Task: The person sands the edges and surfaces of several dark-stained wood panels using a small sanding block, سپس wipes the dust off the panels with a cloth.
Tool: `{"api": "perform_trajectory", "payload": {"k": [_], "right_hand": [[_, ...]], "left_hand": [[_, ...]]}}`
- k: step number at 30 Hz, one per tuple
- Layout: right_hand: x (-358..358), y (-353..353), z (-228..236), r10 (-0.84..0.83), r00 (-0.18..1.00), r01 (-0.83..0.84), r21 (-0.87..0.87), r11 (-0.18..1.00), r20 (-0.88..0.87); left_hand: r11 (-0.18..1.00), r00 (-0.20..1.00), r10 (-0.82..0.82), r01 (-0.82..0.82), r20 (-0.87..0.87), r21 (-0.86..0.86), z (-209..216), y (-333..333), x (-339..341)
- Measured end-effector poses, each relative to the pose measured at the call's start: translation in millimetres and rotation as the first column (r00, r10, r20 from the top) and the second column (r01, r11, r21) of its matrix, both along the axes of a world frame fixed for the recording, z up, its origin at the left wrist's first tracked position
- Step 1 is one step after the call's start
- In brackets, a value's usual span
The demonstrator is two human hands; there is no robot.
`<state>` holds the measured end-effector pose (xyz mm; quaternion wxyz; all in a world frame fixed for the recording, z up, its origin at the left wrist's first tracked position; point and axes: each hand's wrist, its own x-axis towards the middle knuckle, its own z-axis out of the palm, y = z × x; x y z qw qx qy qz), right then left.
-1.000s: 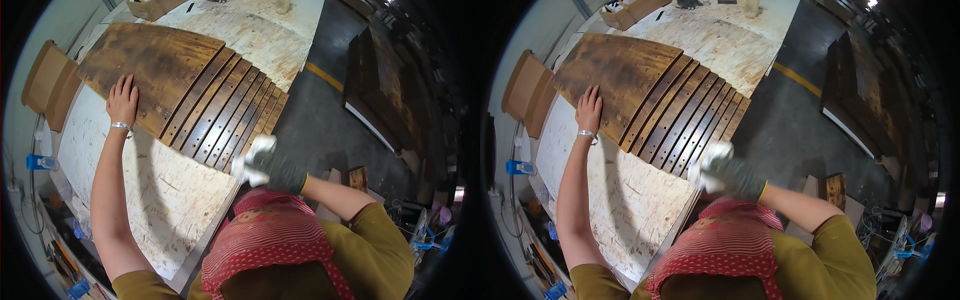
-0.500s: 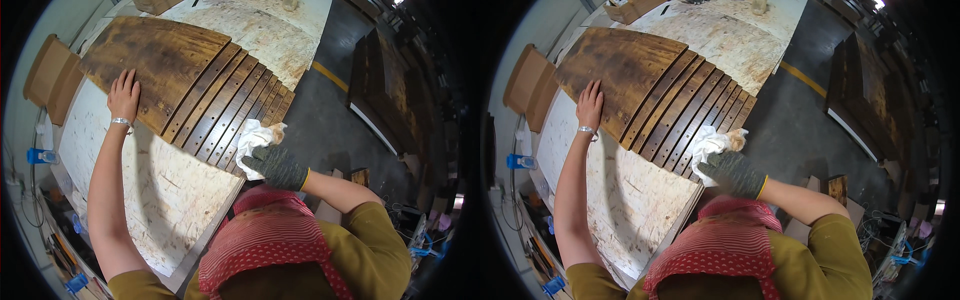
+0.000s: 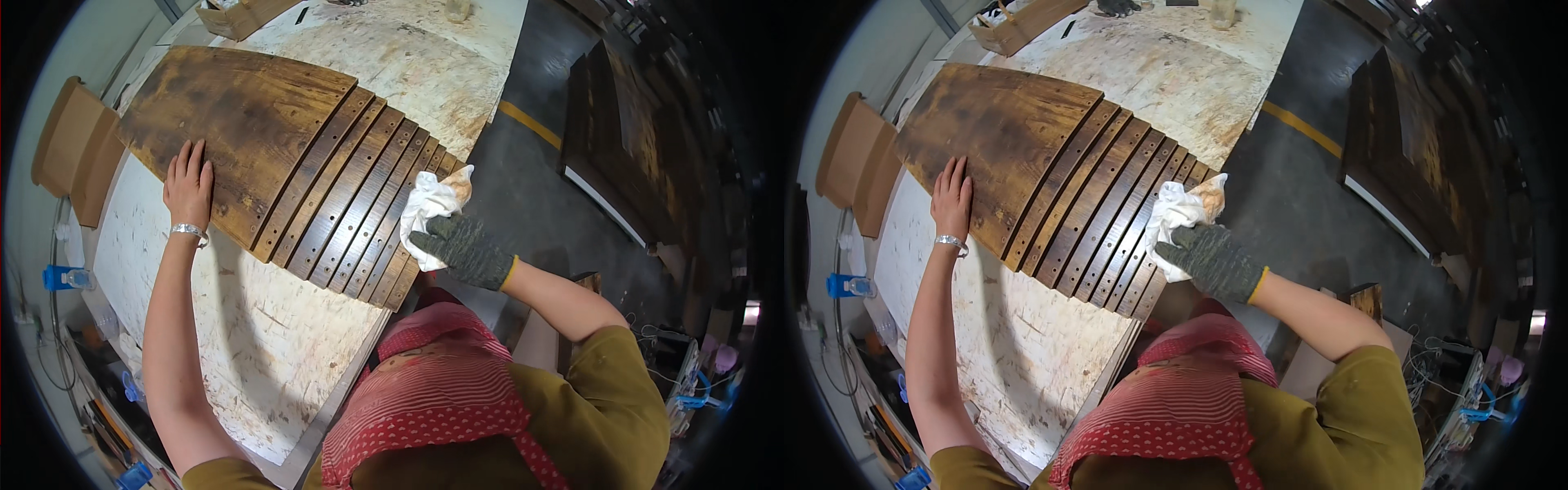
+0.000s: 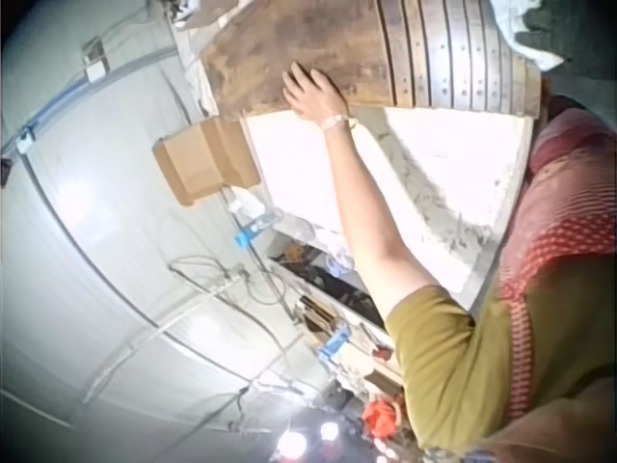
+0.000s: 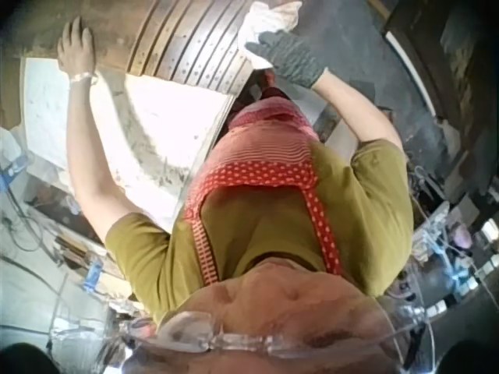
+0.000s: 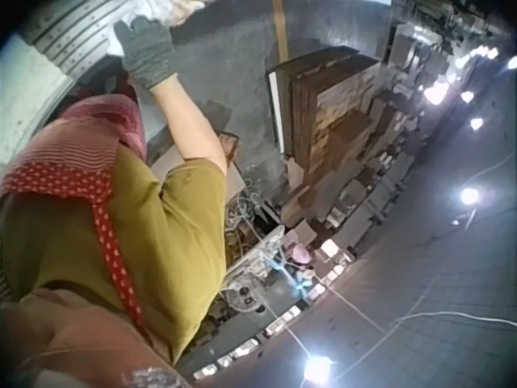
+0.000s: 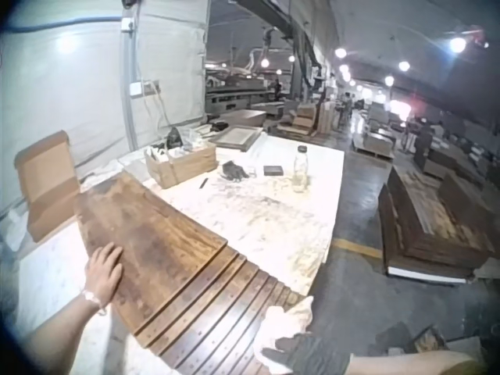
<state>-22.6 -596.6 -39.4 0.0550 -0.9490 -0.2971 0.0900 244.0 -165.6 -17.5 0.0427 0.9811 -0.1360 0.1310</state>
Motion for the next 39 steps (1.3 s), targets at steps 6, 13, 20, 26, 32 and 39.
{"api": "perform_trajectory", "payload": {"k": [6, 13, 20, 26, 32, 39], "right_hand": [[56.6, -80.2, 21.4, -0.589, 0.767, 0.511, 0.314, 0.800, 0.255], [-32.5, 7.8, -60.2, -0.135, 0.991, 0.125, 0.562, 0.817, -0.025], [38.7, -107.3, -25.0, -0.568, 0.760, 0.462, 0.352, 0.814, 0.316], [-9.0, -49.5, -8.2, -0.229, 0.860, 0.226, 0.061, 0.972, 0.456], [42.0, -108.2, -22.9, -0.817, 0.574, 0.722, 0.509, 0.469, -0.062], [6.8, -15.1, 17.8, -0.307, 0.907, 0.170, 0.414, 0.894, 0.290]], "left_hand": [[0.999, 0.998, -0.050, 0.050, 0.030, 0.002, 0.4, 1.4, 3.9], [1.000, 1.000, -0.023, 0.022, 0.021, 0.021, -1.6, 4.7, 0.5], [0.999, 1.000, -0.019, 0.019, -0.009, 0.035, -0.4, 4.6, 2.5], [1.000, 1.000, -0.010, 0.010, -0.020, 0.029, 1.9, 2.8, -1.9], [1.000, 0.998, 0.000, 0.001, -0.060, 0.015, 7.2, -2.8, -6.9], [1.000, 0.999, 0.002, -0.002, -0.047, -0.004, 9.0, -5.5, -7.9]]}}
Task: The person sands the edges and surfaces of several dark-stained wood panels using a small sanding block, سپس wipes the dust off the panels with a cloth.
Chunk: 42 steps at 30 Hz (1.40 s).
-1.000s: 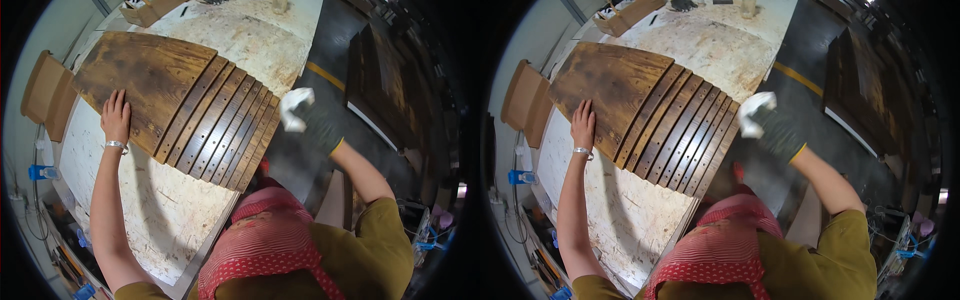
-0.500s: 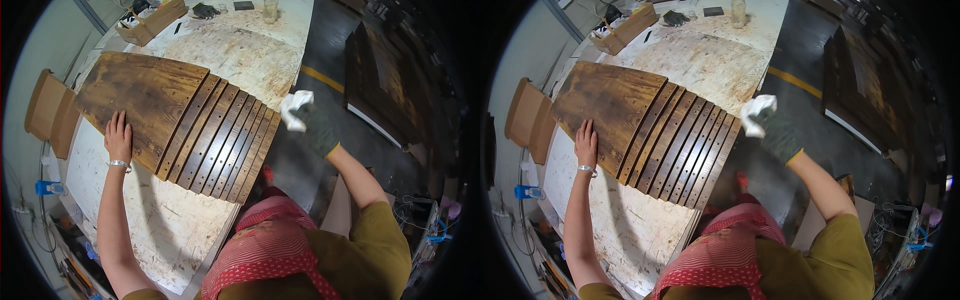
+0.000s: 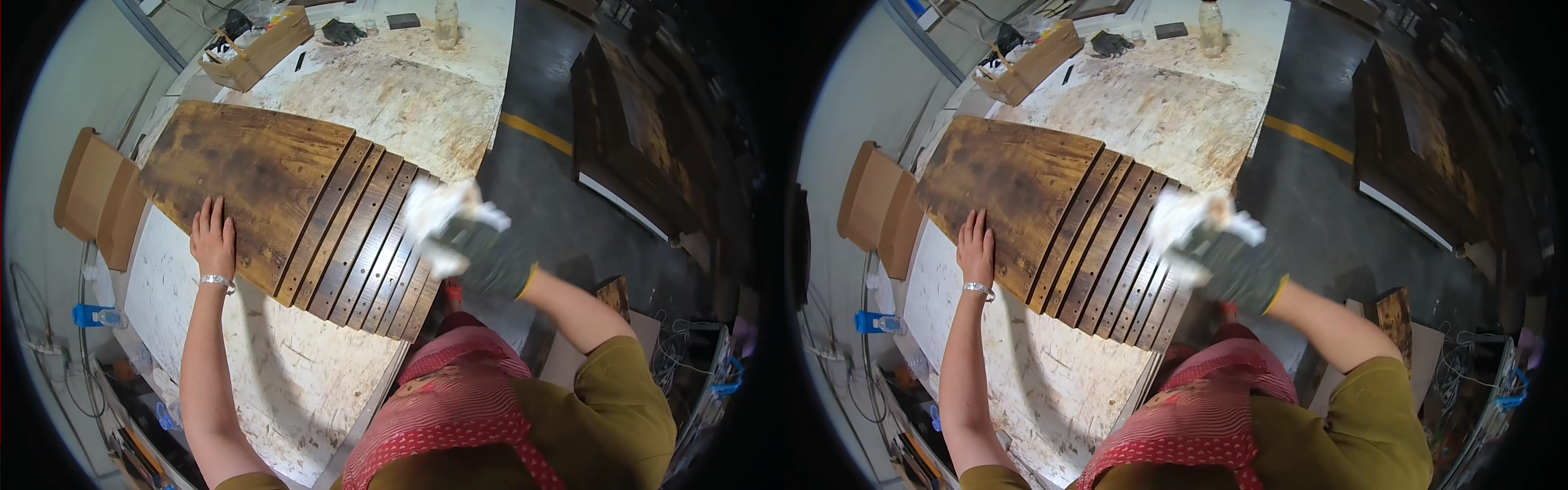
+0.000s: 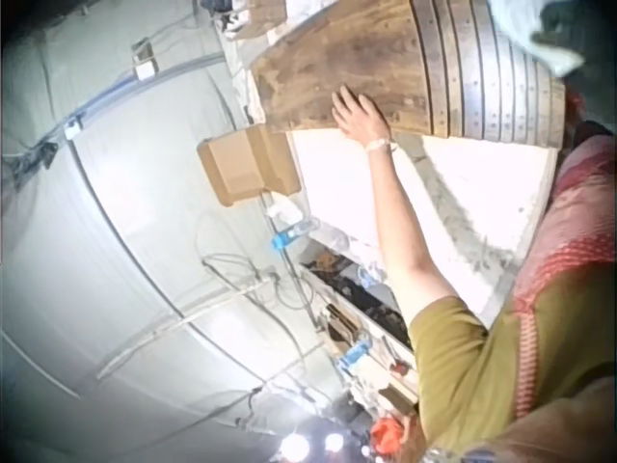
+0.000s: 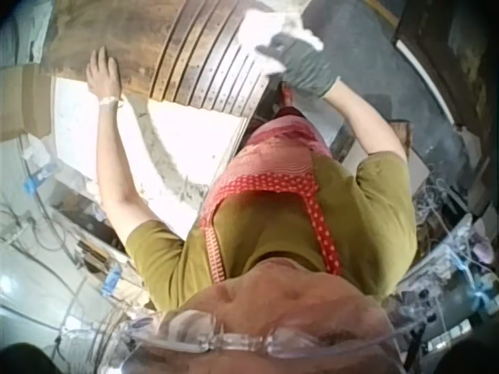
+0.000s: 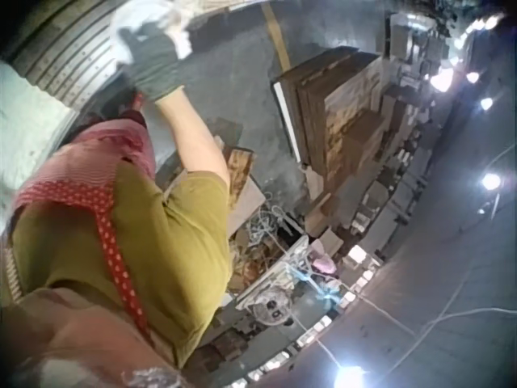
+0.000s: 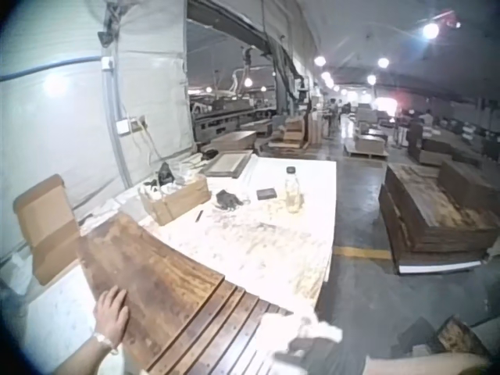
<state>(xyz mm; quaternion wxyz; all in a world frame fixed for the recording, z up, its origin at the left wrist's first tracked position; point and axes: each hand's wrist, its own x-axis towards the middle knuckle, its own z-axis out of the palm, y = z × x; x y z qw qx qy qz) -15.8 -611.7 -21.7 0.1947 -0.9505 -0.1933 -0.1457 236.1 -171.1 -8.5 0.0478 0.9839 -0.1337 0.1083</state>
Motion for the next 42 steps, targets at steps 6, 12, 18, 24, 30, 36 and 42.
{"api": "perform_trajectory", "payload": {"k": [6, 12, 18, 24, 30, 36, 42], "right_hand": [[62.8, -36.9, 9.1, -0.202, 0.973, 0.218, 0.150, 0.964, -0.113], [61.2, -69.1, 21.9, -0.434, 0.876, 0.365, -0.296, 0.882, -0.212], [59.1, -28.8, -16.0, -0.159, 0.985, 0.169, -0.170, 0.971, 0.067], [73.8, -53.9, -21.0, -0.151, 0.988, 0.153, -0.226, 0.962, 0.023], [61.4, -52.1, -15.1, -0.612, 0.784, 0.615, -0.010, 0.788, -0.104], [74.8, -55.5, -10.6, -0.292, 0.953, 0.265, -0.235, 0.935, -0.086], [80.9, -46.6, 11.7, -0.446, 0.892, 0.430, -0.165, 0.887, -0.075]], "left_hand": [[1.000, 1.000, -0.015, 0.015, 0.005, 0.000, 1.8, -0.7, -0.6], [1.000, 1.000, -0.001, 0.001, -0.002, -0.001, 1.0, -0.1, -2.8], [1.000, 1.000, 0.018, -0.018, -0.016, -0.002, 0.3, -0.5, -0.9], [0.999, 0.999, 0.043, -0.042, -0.015, 0.027, -1.4, -7.4, -0.5], [0.999, 0.998, 0.049, -0.049, -0.029, -0.008, 7.1, -12.2, -2.1], [0.999, 0.997, 0.051, -0.051, -0.057, 0.004, 8.6, -13.2, -5.3], [0.999, 0.998, 0.036, -0.035, -0.046, 0.015, 8.8, -11.3, -6.5]]}}
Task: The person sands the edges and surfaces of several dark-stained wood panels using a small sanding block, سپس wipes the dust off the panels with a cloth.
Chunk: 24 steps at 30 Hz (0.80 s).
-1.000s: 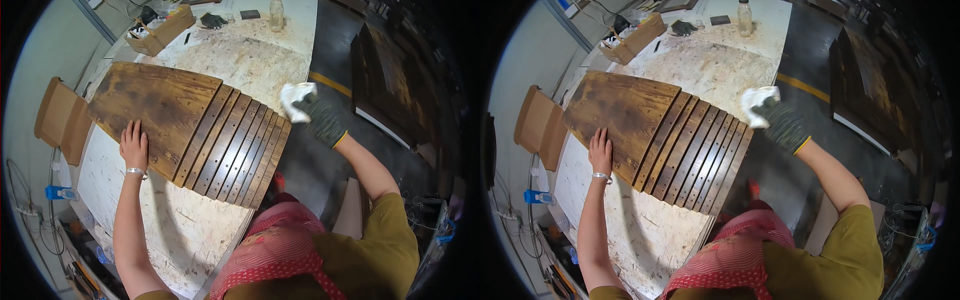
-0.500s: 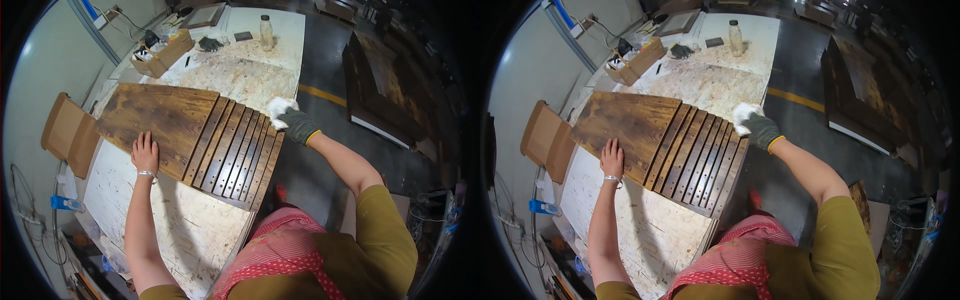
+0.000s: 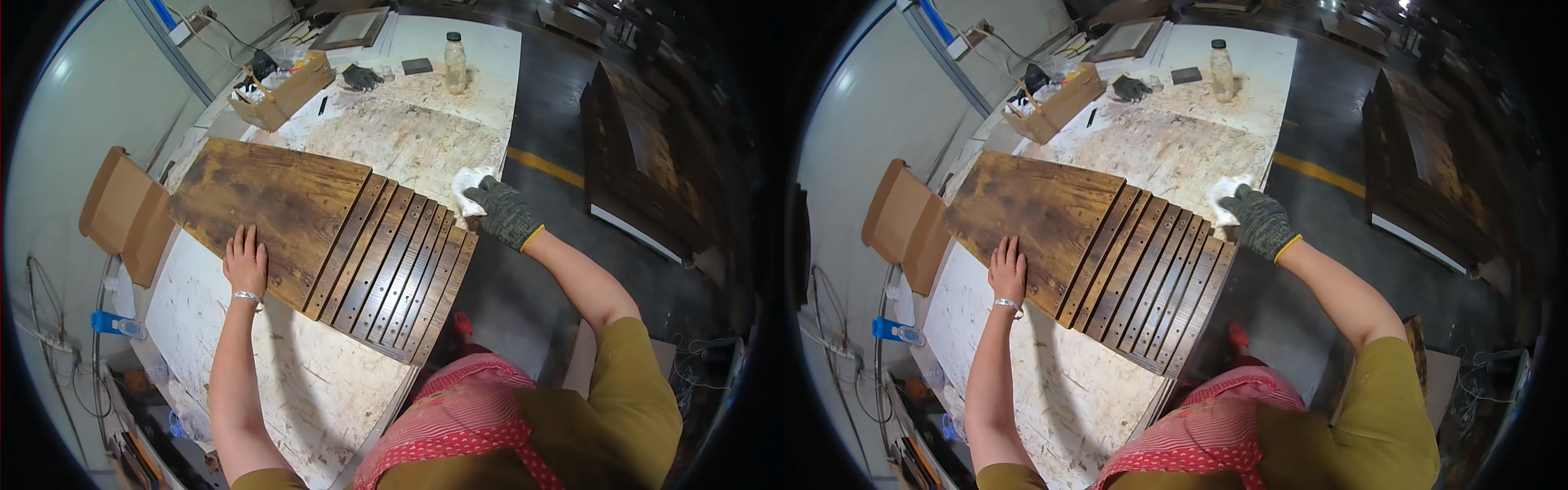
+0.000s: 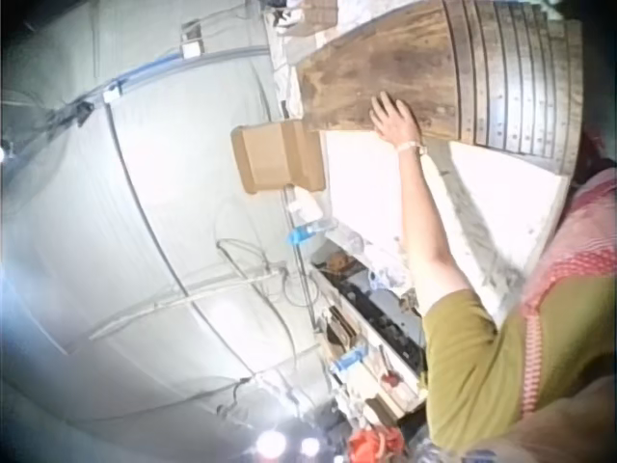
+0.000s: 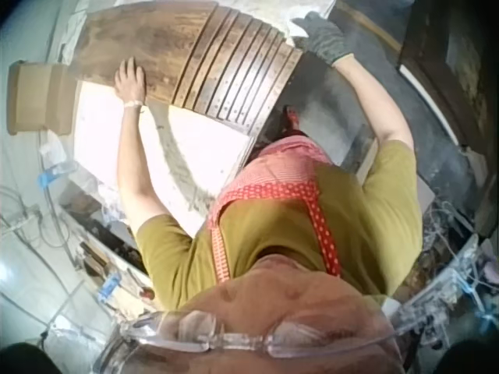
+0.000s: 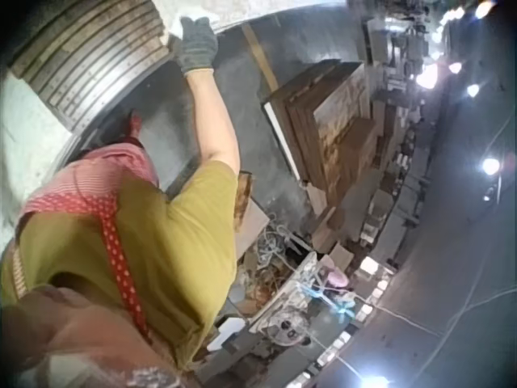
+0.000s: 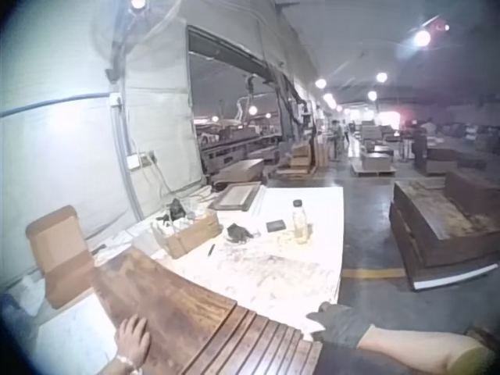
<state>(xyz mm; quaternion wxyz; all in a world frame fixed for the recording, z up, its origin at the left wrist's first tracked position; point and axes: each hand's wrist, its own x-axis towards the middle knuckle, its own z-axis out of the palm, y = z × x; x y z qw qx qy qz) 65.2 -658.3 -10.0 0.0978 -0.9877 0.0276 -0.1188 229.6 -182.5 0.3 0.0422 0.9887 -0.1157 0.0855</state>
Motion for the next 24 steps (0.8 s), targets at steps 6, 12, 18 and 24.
{"api": "perform_trajectory", "payload": {"k": [6, 12, 18, 24], "right_hand": [[14.8, -5.0, -5.3, 0.345, 0.938, -0.346, -0.127, 0.930, -0.026], [45.3, -28.5, 18.1, 0.195, 0.979, -0.197, 0.031, 0.980, 0.054], [79.7, 15.6, 35.0, 0.639, 0.766, -0.638, -0.049, 0.769, 0.072], [103.6, 2.4, 44.0, 0.352, 0.935, -0.352, -0.174, 0.920, -0.031]], "left_hand": [[1.000, 1.000, 0.006, -0.006, -0.013, -0.001, 0.7, 0.1, 0.2], [1.000, 1.000, 0.010, -0.010, -0.027, -0.009, 3.1, -0.3, -3.7], [1.000, 1.000, 0.004, -0.004, -0.002, 0.019, 4.6, -2.0, -3.5], [0.999, 0.999, -0.019, 0.020, 0.050, -0.028, 4.5, -2.7, -8.3]]}}
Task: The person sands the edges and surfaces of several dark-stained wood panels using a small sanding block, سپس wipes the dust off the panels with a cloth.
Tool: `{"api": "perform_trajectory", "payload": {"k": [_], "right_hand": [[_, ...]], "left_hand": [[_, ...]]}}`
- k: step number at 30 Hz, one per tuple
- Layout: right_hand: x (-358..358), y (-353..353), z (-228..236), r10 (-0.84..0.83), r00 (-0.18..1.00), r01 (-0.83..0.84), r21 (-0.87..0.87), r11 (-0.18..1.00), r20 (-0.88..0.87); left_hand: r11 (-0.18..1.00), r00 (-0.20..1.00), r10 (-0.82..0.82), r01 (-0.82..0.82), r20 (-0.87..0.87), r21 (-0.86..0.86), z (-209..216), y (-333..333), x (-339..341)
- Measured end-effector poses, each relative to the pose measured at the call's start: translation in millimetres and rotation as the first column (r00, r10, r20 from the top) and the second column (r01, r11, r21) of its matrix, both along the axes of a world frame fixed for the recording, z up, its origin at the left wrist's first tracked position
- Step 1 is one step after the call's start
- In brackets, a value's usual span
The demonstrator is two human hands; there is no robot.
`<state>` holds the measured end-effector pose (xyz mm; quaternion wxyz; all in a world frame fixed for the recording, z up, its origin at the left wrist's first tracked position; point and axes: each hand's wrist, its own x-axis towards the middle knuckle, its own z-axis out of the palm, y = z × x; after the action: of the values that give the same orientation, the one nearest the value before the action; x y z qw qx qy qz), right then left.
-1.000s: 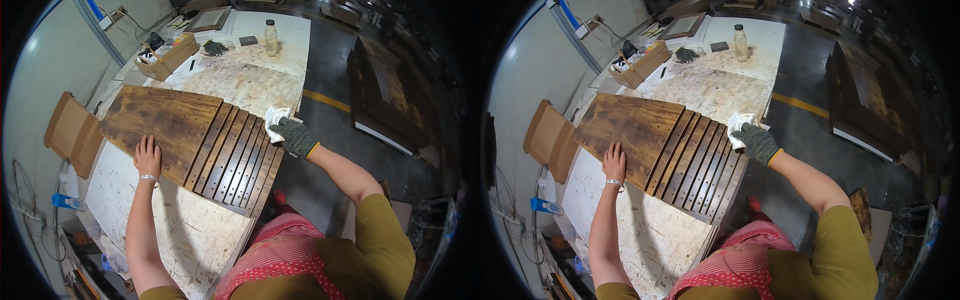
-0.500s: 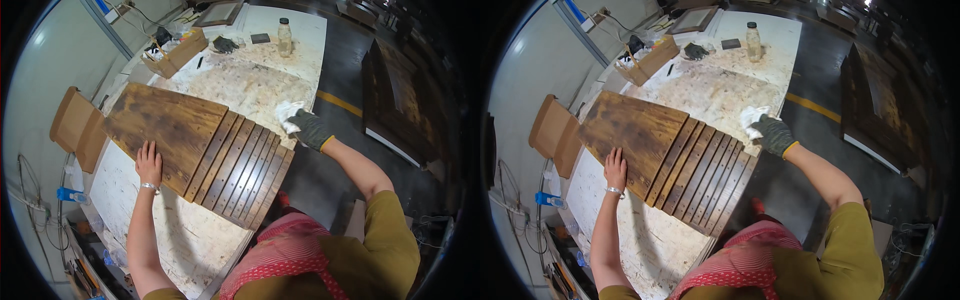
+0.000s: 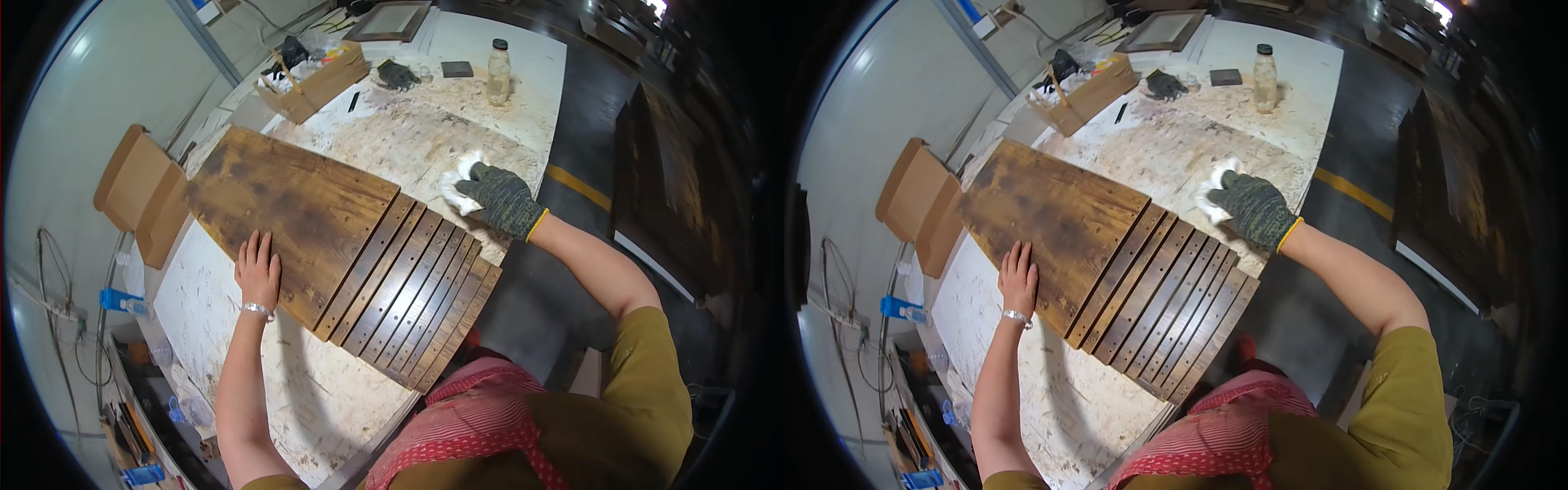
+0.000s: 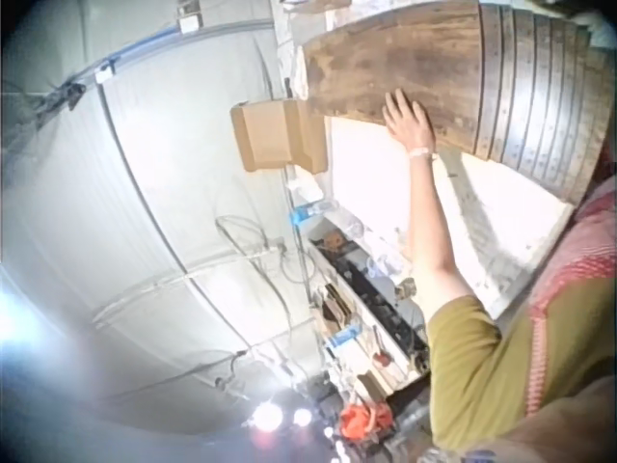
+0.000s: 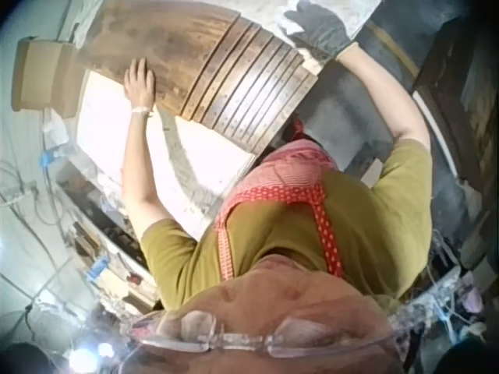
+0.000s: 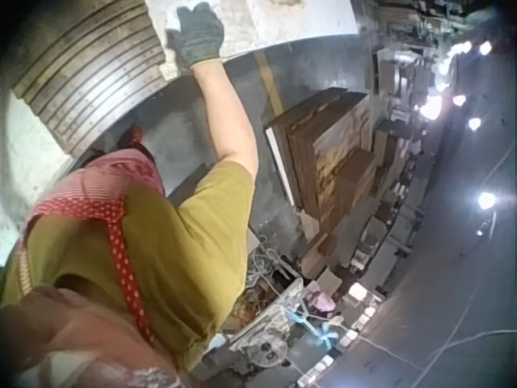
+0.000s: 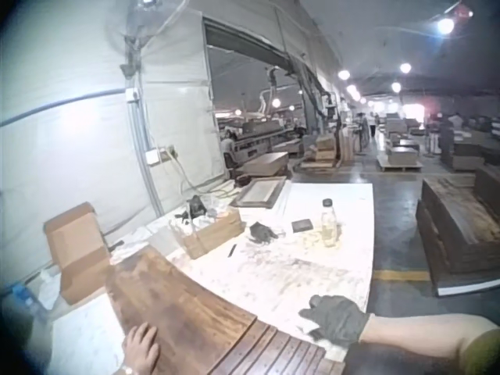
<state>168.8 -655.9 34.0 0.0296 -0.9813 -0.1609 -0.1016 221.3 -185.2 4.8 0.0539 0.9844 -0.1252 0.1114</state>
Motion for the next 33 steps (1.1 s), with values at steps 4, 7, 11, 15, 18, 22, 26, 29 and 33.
{"api": "perform_trajectory", "payload": {"k": [4, 7, 11, 15, 18, 22, 26, 29, 33], "right_hand": [[2.7, 25.7, -9.4, 0.327, 0.930, -0.335, 0.020, 0.942, 0.169], [17.1, 35.8, -14.0, 0.350, 0.919, -0.353, -0.018, 0.936, 0.181], [50.7, -8.5, -4.0, 0.114, 0.991, -0.129, -0.249, 0.960, -0.071], [53.7, -38.2, 4.1, -0.072, 0.985, 0.016, -0.331, 0.943, -0.158], [37.2, -29.2, 3.7, 0.060, 0.958, -0.031, 0.104, 0.994, -0.281], [34.5, 6.9, -11.3, 0.365, 0.931, -0.279, 0.590, 0.758, -0.028], [56.8, 35.4, -35.5, 0.407, 0.728, 0.576, 0.814, 0.074, -0.552], [63.6, 47.9, -46.1, 0.465, 0.671, 0.629, 0.775, 0.056, -0.578], [47.9, 59.1, -45.5, 0.521, 0.609, 0.555, 0.791, 0.259, -0.598]], "left_hand": [[1.000, 0.999, 0.025, -0.026, -0.030, -0.008, 0.1, -1.5, 0.2], [0.999, 0.999, 0.034, -0.034, -0.034, -0.007, 0.1, -1.5, -0.4], [1.000, 0.999, 0.022, -0.022, -0.024, -0.008, -0.2, -3.5, 2.0], [0.999, 0.999, 0.039, -0.039, -0.004, -0.011, -0.6, -4.4, -0.7], [0.998, 0.999, 0.032, -0.032, 0.001, -0.056, -2.6, -4.1, -2.5], [0.997, 0.998, 0.058, -0.057, 0.016, -0.053, -4.4, -2.0, -1.2], [0.652, 0.910, 0.415, -0.275, 0.028, -0.706, -4.1, -10.5, -30.0], [0.140, 0.916, 0.297, -0.322, -0.270, -0.937, -11.2, -36.1, -102.8], [0.100, 0.909, 0.152, -0.404, -0.388, -0.909, -24.8, -89.8, -137.3]]}}
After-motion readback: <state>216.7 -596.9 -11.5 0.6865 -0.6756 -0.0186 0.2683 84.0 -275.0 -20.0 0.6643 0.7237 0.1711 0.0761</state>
